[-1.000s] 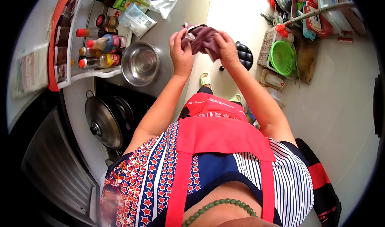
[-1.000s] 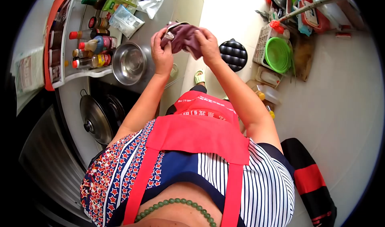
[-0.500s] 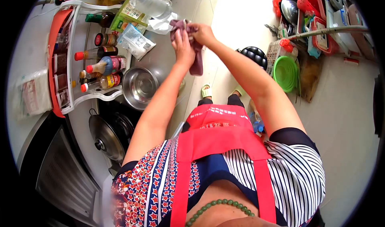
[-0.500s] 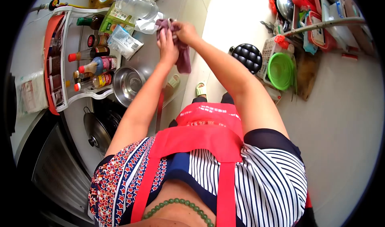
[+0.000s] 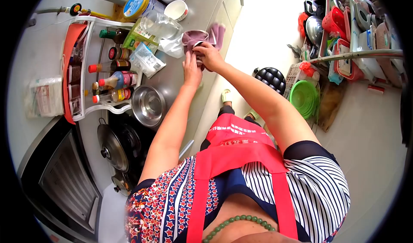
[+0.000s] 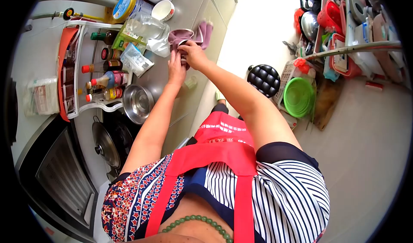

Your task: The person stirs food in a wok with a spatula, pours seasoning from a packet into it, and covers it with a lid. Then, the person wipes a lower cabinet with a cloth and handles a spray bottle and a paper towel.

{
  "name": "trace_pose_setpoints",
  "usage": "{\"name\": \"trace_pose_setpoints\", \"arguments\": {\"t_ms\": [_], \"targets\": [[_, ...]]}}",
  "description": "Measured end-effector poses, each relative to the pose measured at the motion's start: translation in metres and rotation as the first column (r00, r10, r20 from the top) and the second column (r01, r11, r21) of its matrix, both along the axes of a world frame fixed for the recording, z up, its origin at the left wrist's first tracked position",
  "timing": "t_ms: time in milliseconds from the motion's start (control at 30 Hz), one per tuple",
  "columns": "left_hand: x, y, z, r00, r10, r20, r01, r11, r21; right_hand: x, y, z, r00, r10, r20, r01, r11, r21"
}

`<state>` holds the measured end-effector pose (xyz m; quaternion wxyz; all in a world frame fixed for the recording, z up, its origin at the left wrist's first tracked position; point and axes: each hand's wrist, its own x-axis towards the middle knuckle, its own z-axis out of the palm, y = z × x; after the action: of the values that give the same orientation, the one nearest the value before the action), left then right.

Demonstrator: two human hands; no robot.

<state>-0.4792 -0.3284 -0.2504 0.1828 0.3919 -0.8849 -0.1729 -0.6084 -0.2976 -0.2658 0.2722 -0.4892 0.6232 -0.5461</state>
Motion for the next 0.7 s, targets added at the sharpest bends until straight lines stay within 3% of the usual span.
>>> {"name": "trace_pose_setpoints", "arguments": {"t_ms": [100,200,333,400,500,533,567,600,633,667,700], "targets": [[-0.025,-0.019,-0.004,0.998,-0.044,-0.053,0.036,0.989,-0.141,-0.020,-0.016,0.012,0.997,-0.044,-0.058,0.046,0.998,0.031],[-0.061,-0.053,-0.009,0.992,-0.087,-0.090,0.076,0.990,-0.119,-0.052,-0.043,0.012,0.986,-0.117,-0.117,0.121,0.992,0.035],[-0.129,-0.100,-0.001,0.959,-0.184,-0.218,0.164,0.981,-0.106,-0.113,-0.072,0.040,0.991,-0.131,-0.012,0.131,0.987,0.088],[-0.165,-0.126,-0.008,0.947,-0.206,-0.248,0.180,0.976,-0.123,-0.152,-0.103,0.017,0.983,-0.170,0.065,0.163,0.981,0.101],[-0.232,-0.164,-0.023,0.926,-0.234,-0.297,0.228,0.972,-0.055,-0.213,-0.128,0.005,0.959,-0.281,-0.042,0.282,0.926,0.251],[-0.251,-0.171,-0.019,0.915,-0.278,-0.291,0.284,0.959,-0.022,-0.225,-0.124,0.023,0.946,-0.323,0.021,0.289,0.872,0.395],[-0.269,-0.174,-0.008,0.899,-0.325,-0.294,0.341,0.940,0.005,-0.240,-0.112,0.057,0.893,-0.292,0.344,0.052,0.823,0.565],[-0.280,-0.162,0.028,0.904,-0.282,-0.322,0.374,0.886,0.274,-0.243,-0.096,0.085,0.789,-0.358,0.499,0.147,0.899,0.412],[-0.286,-0.151,0.055,0.911,-0.235,-0.339,0.388,0.764,0.515,-0.265,-0.088,0.048,0.668,-0.230,0.708,0.138,0.973,0.186],[-0.301,-0.154,0.023,0.811,-0.337,-0.478,0.526,0.778,0.344,-0.271,-0.068,0.072,0.719,-0.236,0.654,0.091,0.965,0.247],[-0.304,-0.147,0.043,0.890,-0.232,-0.392,0.447,0.274,0.852,-0.272,-0.052,0.090,0.698,-0.339,0.631,0.163,0.933,0.322]]}}
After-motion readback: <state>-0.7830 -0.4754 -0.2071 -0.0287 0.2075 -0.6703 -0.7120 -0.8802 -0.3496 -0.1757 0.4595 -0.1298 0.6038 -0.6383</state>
